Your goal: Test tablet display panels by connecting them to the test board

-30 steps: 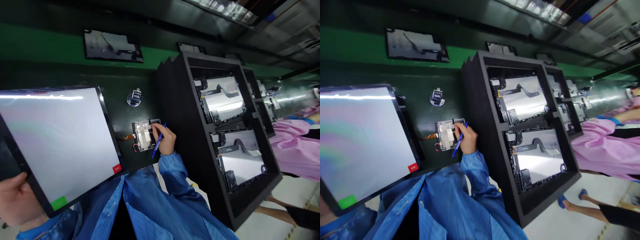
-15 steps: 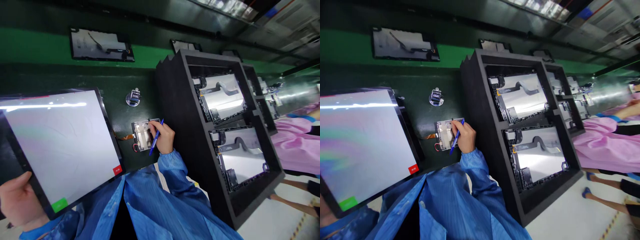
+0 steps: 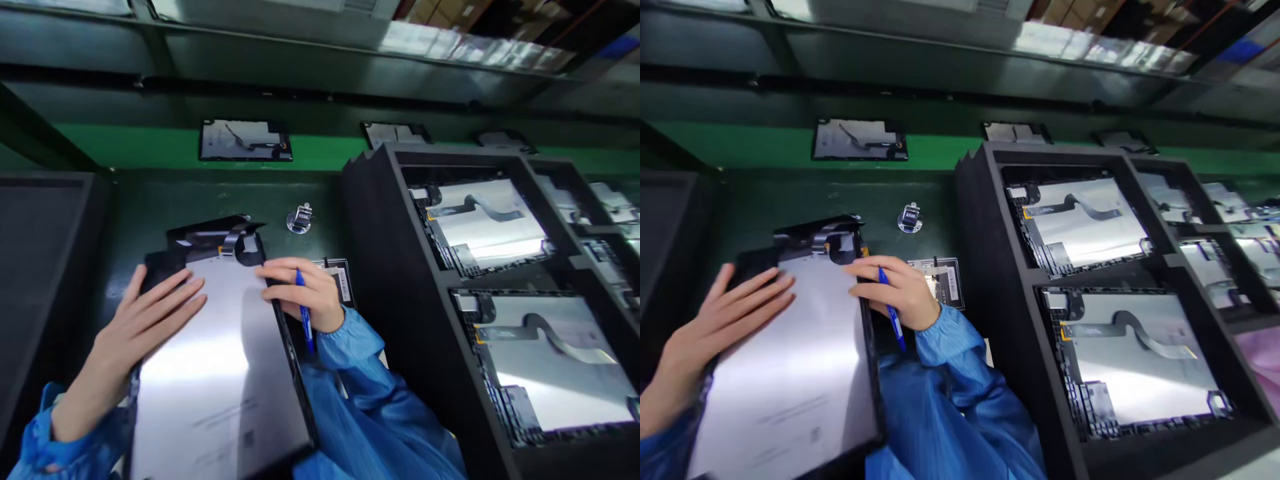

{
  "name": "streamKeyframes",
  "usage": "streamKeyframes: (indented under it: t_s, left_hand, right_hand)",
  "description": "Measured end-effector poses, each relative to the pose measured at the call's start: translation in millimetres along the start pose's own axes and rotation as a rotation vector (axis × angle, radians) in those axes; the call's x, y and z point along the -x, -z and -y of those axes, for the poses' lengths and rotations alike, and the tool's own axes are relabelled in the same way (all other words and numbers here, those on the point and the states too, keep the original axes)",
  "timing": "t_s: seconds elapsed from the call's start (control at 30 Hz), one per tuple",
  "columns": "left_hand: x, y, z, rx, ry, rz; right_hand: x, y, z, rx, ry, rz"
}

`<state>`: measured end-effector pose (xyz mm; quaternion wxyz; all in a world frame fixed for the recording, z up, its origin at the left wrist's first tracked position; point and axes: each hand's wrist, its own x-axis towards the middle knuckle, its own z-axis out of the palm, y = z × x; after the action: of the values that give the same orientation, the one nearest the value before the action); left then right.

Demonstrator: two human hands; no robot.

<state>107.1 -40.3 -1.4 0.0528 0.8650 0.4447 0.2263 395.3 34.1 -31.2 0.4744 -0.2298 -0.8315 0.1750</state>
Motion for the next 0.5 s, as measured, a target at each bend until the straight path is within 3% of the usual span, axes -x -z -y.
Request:
streamKeyframes:
  t_s: [0.1,0.2,0.37,0.5]
  left_hand:
    - [2.0,-0.2,-2.2,-0.26,-0.167,-0.05]
    - [5.4,-7.0,4.9,-0.319,-0.273,-0.045]
    - [10.3,-26.3,34.7,-0.165,-0.213,0.079]
    - [14.8,-41.5,49.8,-0.158,-0.136,0.147]
  right_hand:
    - [-3.3,1.3,-9.3,0.295,-0.004,-0.16]
    - [-8.2,-0.6,-19.0,0.279,-0.15,-0.191]
    - [-6.0,0.8,-23.7,-0.039,-0.436,-0.079]
    - [-1.9,10.6,-16.0,-0.537,-0.552,-0.025]
